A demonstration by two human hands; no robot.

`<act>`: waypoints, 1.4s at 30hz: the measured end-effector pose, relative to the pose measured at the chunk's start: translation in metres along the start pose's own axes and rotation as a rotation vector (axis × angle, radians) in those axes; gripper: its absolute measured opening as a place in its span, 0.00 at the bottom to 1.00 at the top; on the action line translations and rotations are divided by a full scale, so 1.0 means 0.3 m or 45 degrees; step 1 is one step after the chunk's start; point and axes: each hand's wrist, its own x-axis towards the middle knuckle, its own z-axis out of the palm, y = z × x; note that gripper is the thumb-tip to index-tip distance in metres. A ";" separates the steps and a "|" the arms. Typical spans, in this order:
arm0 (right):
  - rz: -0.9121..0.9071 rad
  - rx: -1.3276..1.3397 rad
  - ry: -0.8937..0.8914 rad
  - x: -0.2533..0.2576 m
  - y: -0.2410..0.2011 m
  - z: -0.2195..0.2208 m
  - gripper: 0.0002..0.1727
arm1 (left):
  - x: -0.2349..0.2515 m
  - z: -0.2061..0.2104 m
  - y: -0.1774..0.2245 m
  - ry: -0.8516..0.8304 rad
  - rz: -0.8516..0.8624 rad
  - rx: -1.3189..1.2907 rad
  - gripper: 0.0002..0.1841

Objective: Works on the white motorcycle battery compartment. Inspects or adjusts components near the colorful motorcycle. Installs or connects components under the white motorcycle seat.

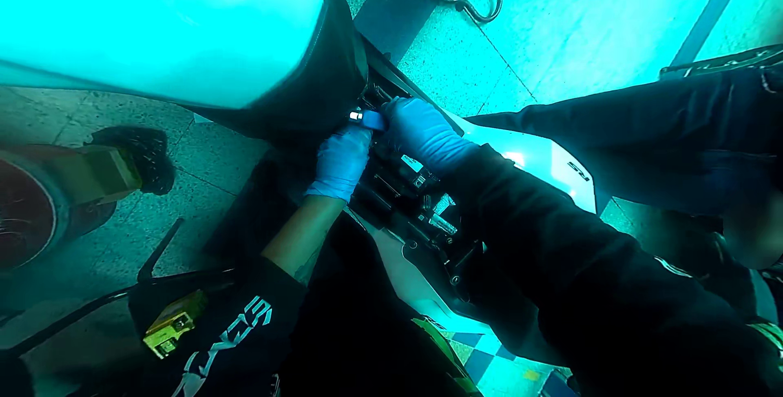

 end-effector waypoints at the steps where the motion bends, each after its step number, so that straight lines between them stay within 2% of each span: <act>1: -0.022 -0.013 0.002 0.003 0.001 0.002 0.14 | -0.001 0.001 0.003 0.005 -0.069 -0.012 0.14; 2: -0.029 -0.020 -0.001 0.005 0.000 0.005 0.14 | 0.002 -0.010 0.015 -0.029 -0.184 -0.022 0.17; 4: 0.001 -0.028 -0.025 0.002 -0.012 0.013 0.16 | 0.017 -0.052 0.045 -0.227 -0.452 -0.043 0.22; 6: 0.036 -0.034 -0.046 0.000 -0.023 0.037 0.16 | 0.027 -0.063 0.040 -0.376 -0.616 -0.176 0.22; 9: 0.091 0.007 -0.036 0.003 -0.029 0.063 0.16 | 0.018 -0.017 -0.026 -0.377 -0.547 -0.563 0.17; 12: 0.222 0.142 -0.010 0.006 -0.017 0.067 0.16 | -0.012 -0.019 -0.071 -0.404 -0.463 -0.870 0.18; 15: 0.353 0.276 0.016 0.009 -0.003 0.066 0.14 | -0.028 -0.057 -0.085 -0.484 -0.567 -1.254 0.16; 18: 0.427 0.399 0.082 0.016 0.012 0.063 0.13 | -0.039 -0.047 -0.085 -0.388 -0.622 -1.414 0.17; 23: 0.450 0.586 0.201 0.024 0.056 0.020 0.15 | -0.054 -0.007 -0.062 -0.120 -0.763 -1.401 0.11; 28: 0.447 0.600 0.188 0.021 0.080 -0.008 0.14 | -0.027 0.035 -0.037 -0.045 -0.736 -1.238 0.04; 31: 0.436 0.580 0.195 0.020 0.075 0.002 0.12 | 0.022 0.058 -0.011 -0.073 -0.735 -1.000 0.07; 34: 0.407 0.578 0.190 0.021 0.074 0.015 0.14 | 0.055 0.069 0.010 -0.198 -0.649 -0.681 0.13; 36: 0.383 0.583 0.198 0.017 0.073 0.014 0.14 | 0.065 0.078 0.011 -0.207 -0.621 -0.597 0.15; 42: 0.370 0.575 0.180 0.012 0.077 0.012 0.14 | 0.082 0.115 -0.010 -0.110 -0.707 -0.836 0.08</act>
